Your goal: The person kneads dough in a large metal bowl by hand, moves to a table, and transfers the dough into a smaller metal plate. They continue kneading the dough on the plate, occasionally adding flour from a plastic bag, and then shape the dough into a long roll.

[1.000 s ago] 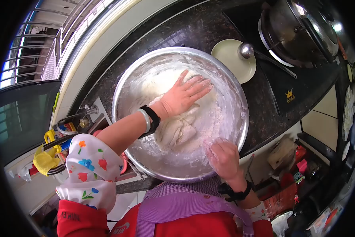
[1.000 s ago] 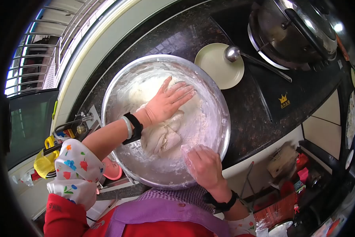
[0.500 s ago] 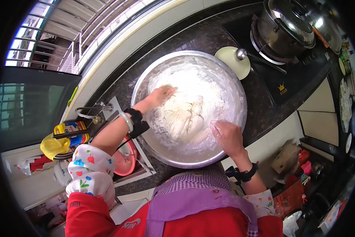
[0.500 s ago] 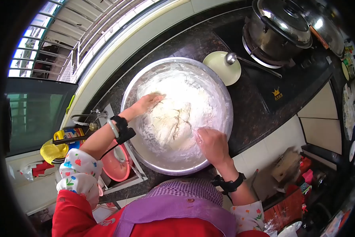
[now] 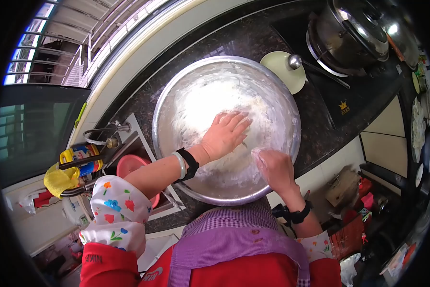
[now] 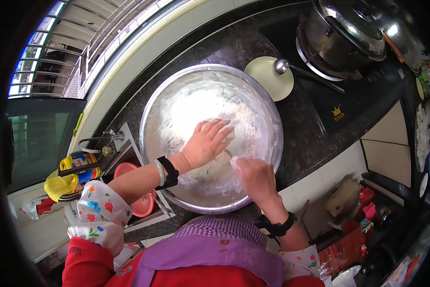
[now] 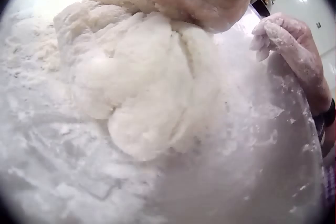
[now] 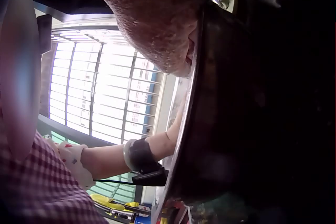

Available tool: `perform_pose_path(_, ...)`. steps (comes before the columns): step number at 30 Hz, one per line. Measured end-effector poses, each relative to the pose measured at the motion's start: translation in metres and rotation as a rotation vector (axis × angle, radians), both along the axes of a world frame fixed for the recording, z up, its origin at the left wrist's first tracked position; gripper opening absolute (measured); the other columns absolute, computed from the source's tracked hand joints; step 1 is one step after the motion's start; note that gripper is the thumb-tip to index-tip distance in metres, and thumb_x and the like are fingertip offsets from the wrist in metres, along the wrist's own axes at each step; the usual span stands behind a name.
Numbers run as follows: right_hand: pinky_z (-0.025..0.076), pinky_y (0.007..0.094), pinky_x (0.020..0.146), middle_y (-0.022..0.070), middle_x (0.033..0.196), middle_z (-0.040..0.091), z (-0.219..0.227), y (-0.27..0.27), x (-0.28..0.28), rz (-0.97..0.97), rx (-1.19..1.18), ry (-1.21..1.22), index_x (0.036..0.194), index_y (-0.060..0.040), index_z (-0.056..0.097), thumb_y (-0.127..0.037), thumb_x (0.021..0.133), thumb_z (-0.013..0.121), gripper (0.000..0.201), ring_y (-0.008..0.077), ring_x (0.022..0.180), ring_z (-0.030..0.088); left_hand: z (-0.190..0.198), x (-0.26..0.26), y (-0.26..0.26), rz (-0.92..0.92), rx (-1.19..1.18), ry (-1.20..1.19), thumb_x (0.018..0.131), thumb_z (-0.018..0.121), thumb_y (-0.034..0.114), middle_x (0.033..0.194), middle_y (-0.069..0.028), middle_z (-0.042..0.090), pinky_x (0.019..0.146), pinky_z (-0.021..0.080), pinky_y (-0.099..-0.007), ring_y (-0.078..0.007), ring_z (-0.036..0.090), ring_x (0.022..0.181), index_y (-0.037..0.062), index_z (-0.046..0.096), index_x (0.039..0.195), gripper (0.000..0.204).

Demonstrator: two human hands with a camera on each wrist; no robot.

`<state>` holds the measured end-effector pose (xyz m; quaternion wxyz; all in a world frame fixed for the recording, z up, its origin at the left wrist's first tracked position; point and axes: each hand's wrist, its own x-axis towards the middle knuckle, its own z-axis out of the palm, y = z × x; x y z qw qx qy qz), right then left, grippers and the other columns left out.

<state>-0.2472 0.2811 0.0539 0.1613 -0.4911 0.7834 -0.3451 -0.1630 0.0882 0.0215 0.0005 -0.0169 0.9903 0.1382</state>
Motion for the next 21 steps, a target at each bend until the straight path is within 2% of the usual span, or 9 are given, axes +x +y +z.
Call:
perform_pose_path(2, 0.047, 0.0408, 0.061, 0.013, 0.073, 0.058, 0.001, 0.001, -0.002, 0.016, 0.017, -0.018, 0.081, -0.0046, 0.058, -0.009, 0.077, 0.06, 0.006, 0.0319, 0.07, 0.059, -0.007, -0.007, -0.004, -0.089, -0.049, 0.047, 0.084, 0.058, 0.023, 0.138, -0.01, 0.04, 0.107, 0.023, -0.051, -0.0276, 0.035, 0.13, 0.0126, 0.045, 0.13, 0.049)
perform_pose_path(5, 0.046, 0.0404, 0.062, 0.0122, 0.074, 0.056, 0.001, -0.001, -0.003, 0.029, -0.019, -0.059, 0.083, -0.0038, 0.058, -0.008, 0.075, 0.063, 0.011, 0.0308, 0.07, 0.058, -0.009, -0.021, -0.013, -0.188, -0.069, 0.028, 0.083, 0.056, 0.022, 0.14, -0.0083, 0.039, 0.111, 0.017, -0.0529, -0.0268, 0.03, 0.135, 0.0131, 0.042, 0.134, 0.053)
perform_pose_path(9, 0.044, 0.0415, 0.059, 0.0128, 0.071, 0.054, 0.002, 0.003, -0.007, 0.051, 0.033, -0.069, 0.083, -0.0015, 0.057, -0.007, 0.074, 0.064, 0.012, 0.0318, 0.065, 0.055, -0.026, -0.04, -0.035, -0.198, -0.036, 0.041, 0.082, 0.057, 0.023, 0.141, -0.0063, 0.038, 0.111, 0.016, -0.0537, -0.0254, 0.033, 0.133, 0.0135, 0.042, 0.134, 0.055)
perform_pose_path(12, 0.043, 0.0414, 0.058, 0.0136, 0.071, 0.053, -0.003, 0.005, -0.002, 0.006, -0.037, -0.08, 0.082, -0.0021, 0.057, -0.007, 0.075, 0.064, 0.012, 0.0318, 0.065, 0.054, -0.034, -0.053, -0.055, -0.243, -0.073, 0.07, 0.084, 0.057, 0.023, 0.142, -0.0074, 0.038, 0.111, 0.019, -0.0518, -0.0243, 0.04, 0.127, 0.0127, 0.039, 0.137, 0.056)
perform_pose_path(15, 0.045, 0.0414, 0.06, 0.0156, 0.075, 0.056, 0.002, 0.004, -0.005, 0.027, 0.052, -0.032, 0.083, -0.0019, 0.058, -0.008, 0.075, 0.064, 0.012, 0.0329, 0.069, 0.057, -0.03, -0.057, -0.062, -0.309, -0.079, 0.061, 0.085, 0.056, 0.023, 0.144, -0.0065, 0.035, 0.111, 0.02, -0.0496, -0.0228, 0.041, 0.126, 0.0123, 0.036, 0.138, 0.058)
perform_pose_path(16, 0.046, 0.0404, 0.063, 0.0162, 0.079, 0.059, 0.001, 0.003, -0.005, 0.028, 0.049, -0.056, 0.09, -0.0009, 0.061, -0.008, 0.077, 0.064, 0.015, 0.034, 0.071, 0.058, -0.018, -0.055, -0.062, -0.331, -0.136, 0.128, 0.086, 0.056, 0.022, 0.134, -0.009, 0.047, 0.106, 0.031, -0.0431, -0.024, 0.047, 0.12, 0.0096, 0.045, 0.132, 0.048)
perform_pose_path(17, 0.048, 0.0394, 0.065, 0.0168, 0.082, 0.062, -0.001, 0.001, -0.005, 0.037, 0.045, -0.082, 0.096, 0.0001, 0.063, -0.008, 0.078, 0.064, 0.019, 0.035, 0.074, 0.059, -0.007, -0.05, -0.065, -0.322, -0.144, 0.151, 0.086, 0.056, 0.022, 0.134, -0.009, 0.047, 0.106, 0.031, -0.0431, -0.024, 0.047, 0.12, 0.0096, 0.045, 0.132, 0.048)
perform_pose_path(19, 0.048, 0.0418, 0.071, 0.0184, 0.084, 0.061, -0.003, -0.007, -0.011, 0.056, 0.027, -0.102, 0.092, 0.0016, 0.059, -0.009, 0.079, 0.062, 0.017, 0.0368, 0.08, 0.06, 0.013, -0.032, -0.075, -0.081, 0.192, 0.005, 0.087, 0.058, 0.02, 0.116, -0.0139, 0.058, 0.096, 0.042, -0.0388, -0.0286, 0.052, 0.111, 0.0052, 0.055, 0.12, 0.036)
perform_pose_path(21, 0.048, 0.0434, 0.074, 0.02, 0.085, 0.06, -0.006, -0.027, -0.026, 0.047, 0.13, -0.386, 0.095, 0.0018, 0.059, -0.012, 0.081, 0.062, 0.019, 0.0379, 0.082, 0.059, 0.043, 0.007, -0.083, 0.153, 0.267, 0.144, 0.087, 0.059, 0.018, 0.101, -0.0178, 0.062, 0.087, 0.046, -0.0379, -0.0334, 0.055, 0.102, 0.0008, 0.06, 0.109, 0.028)
